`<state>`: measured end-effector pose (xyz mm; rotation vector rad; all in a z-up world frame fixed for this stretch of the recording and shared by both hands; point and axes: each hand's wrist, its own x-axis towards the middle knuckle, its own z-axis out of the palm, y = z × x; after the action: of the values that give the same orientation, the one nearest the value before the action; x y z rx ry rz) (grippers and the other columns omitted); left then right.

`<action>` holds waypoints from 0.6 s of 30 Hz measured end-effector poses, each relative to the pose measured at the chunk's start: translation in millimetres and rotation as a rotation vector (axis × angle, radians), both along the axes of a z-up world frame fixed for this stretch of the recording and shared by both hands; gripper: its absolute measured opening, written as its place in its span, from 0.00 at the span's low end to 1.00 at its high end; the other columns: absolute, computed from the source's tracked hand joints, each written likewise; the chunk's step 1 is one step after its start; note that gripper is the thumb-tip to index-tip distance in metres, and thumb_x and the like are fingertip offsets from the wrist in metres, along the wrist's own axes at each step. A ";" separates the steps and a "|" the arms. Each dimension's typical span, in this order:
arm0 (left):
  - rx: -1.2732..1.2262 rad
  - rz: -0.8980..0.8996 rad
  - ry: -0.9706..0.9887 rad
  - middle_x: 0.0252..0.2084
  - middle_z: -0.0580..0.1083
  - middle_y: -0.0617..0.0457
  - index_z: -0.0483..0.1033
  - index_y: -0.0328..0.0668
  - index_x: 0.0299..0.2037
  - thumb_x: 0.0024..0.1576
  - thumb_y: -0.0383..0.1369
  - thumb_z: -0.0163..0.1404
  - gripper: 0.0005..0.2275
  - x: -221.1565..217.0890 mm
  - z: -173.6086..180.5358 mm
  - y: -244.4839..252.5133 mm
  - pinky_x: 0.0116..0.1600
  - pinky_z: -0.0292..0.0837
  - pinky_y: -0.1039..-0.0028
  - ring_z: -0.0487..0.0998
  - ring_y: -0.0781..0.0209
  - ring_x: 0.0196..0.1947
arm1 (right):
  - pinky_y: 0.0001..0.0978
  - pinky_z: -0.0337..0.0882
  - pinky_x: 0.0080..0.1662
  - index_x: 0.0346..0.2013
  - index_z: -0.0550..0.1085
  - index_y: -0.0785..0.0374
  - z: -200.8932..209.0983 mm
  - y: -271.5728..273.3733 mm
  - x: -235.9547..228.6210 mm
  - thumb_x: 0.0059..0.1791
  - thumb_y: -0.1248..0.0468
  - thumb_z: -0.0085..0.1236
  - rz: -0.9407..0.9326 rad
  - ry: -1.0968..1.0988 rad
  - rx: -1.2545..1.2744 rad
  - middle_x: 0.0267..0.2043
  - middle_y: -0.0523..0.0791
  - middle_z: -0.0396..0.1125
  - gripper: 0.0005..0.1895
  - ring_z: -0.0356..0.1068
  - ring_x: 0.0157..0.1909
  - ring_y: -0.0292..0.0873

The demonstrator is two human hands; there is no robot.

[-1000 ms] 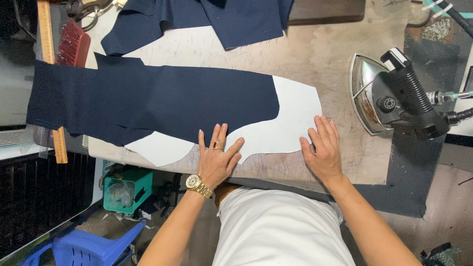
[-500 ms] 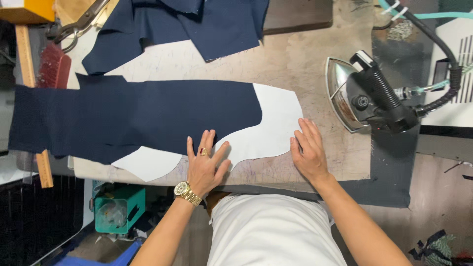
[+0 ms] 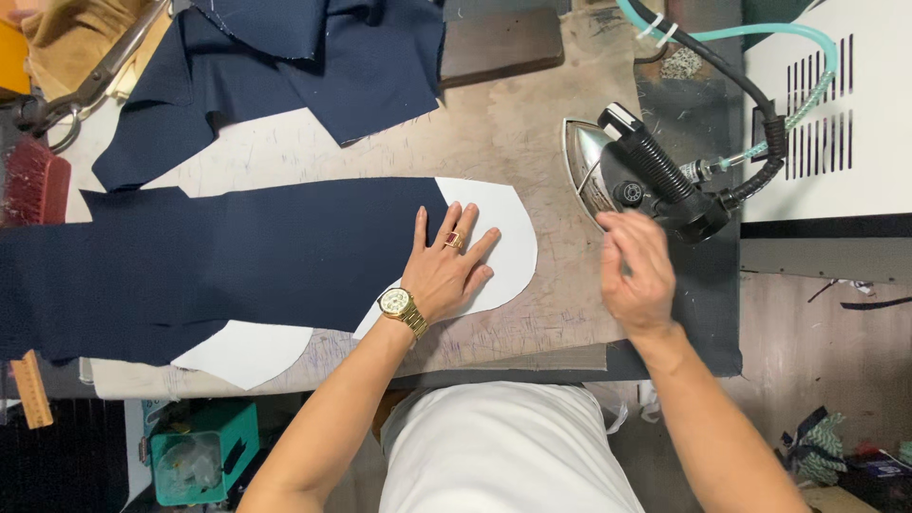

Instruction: The person irons blue fabric patterns on a table using an iron. They flip the fabric piece and iron the surface again before picking up a pair of scissors.

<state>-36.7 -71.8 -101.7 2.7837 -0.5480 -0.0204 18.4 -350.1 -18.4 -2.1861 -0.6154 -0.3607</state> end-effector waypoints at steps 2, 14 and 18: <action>0.007 0.004 0.044 0.77 0.54 0.42 0.60 0.63 0.73 0.66 0.53 0.35 0.25 1.4 1.2 -0.2 0.73 0.30 0.29 0.47 0.41 0.78 | 0.53 0.59 0.69 0.49 0.78 0.70 -18.9 -36.6 15.8 0.56 0.72 0.53 -0.008 -0.276 -0.194 0.57 0.53 0.73 0.09 0.68 0.62 0.55; 0.001 0.004 -0.019 0.76 0.56 0.39 0.64 0.63 0.70 0.63 0.50 0.41 0.24 3.3 9.4 -2.2 0.69 0.40 0.27 0.51 0.37 0.76 | 0.59 0.61 0.73 0.59 0.73 0.63 49.9 -75.1 33.7 0.52 0.59 0.66 0.024 -0.219 -0.941 0.67 0.59 0.67 0.23 0.68 0.64 0.57; 0.003 0.060 -0.114 0.76 0.56 0.38 0.64 0.59 0.70 0.64 0.48 0.45 0.24 -9.2 18.6 10.8 0.69 0.44 0.27 0.55 0.38 0.76 | 0.50 0.69 0.58 0.59 0.70 0.68 54.2 -48.0 66.7 0.54 0.62 0.62 0.003 -0.049 -0.844 0.58 0.53 0.72 0.21 0.70 0.49 0.59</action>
<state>-46.0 -61.0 -83.1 2.8156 -0.4914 0.1511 85.1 -398.0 35.8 -2.9773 -0.9121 -0.1580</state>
